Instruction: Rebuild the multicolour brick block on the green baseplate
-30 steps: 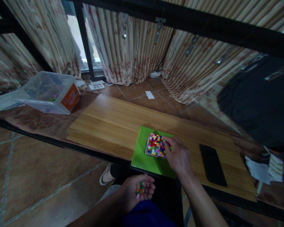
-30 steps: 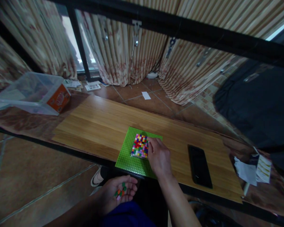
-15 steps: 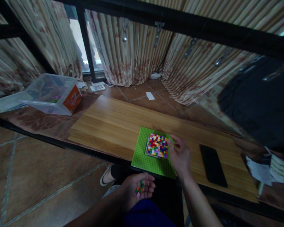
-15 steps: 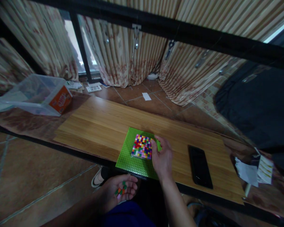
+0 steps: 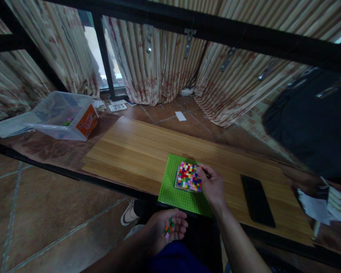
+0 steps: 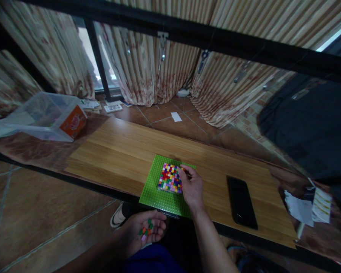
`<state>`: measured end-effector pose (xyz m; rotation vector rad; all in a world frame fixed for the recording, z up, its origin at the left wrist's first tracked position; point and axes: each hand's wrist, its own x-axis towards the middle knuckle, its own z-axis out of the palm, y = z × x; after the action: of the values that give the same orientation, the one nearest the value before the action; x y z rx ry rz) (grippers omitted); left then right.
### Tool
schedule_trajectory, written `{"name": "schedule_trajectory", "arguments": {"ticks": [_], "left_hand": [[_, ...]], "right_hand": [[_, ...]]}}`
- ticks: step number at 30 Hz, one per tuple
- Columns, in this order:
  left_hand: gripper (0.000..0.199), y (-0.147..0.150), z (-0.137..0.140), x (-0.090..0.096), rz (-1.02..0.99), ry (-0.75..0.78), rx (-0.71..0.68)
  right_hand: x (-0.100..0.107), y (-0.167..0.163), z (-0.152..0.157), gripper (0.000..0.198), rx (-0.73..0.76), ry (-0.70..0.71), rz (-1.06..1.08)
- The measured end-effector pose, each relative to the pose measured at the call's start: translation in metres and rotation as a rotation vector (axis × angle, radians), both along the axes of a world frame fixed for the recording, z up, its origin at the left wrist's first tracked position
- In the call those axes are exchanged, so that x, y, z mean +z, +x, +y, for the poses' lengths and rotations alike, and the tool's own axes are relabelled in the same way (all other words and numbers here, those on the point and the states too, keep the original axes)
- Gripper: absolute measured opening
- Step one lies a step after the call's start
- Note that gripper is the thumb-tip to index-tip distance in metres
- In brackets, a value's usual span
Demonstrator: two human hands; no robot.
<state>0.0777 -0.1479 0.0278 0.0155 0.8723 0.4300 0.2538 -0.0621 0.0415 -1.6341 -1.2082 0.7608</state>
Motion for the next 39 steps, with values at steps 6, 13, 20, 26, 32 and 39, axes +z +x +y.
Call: {"name": "schedule_trajectory", "arguments": {"ticks": [6, 13, 20, 26, 32, 39], "left_hand": [[0.034, 0.0, 0.004, 0.011, -0.118, 0.05, 0.045], [0.055, -0.012, 0.02, 0.043, -0.359, 0.16, 0.23], [0.061, -0.014, 0.021, 0.054, -0.511, 0.231, 0.307], [0.063, -0.009, 0.017, 0.057, -0.517, 0.193, 0.286], [0.064, -0.007, 0.015, 0.056, -0.511, 0.169, 0.245], [0.059, -0.001, 0.009, 0.049, -0.597, 0.063, 0.3]], "right_hand": [[-0.004, 0.0, 0.003, 0.038, 0.018, 0.024, 0.014], [0.034, -0.008, -0.028, 0.028, -0.009, 0.247, -0.278], [0.052, -0.031, -0.091, 0.022, 0.462, 0.288, -0.444], [0.046, -0.032, -0.098, 0.028, 0.527, 0.318, -0.634], [0.039, -0.032, -0.1, 0.024, 0.506, 0.295, -0.699], [0.035, -0.035, -0.103, 0.014, 0.456, 0.195, -0.637]]}}
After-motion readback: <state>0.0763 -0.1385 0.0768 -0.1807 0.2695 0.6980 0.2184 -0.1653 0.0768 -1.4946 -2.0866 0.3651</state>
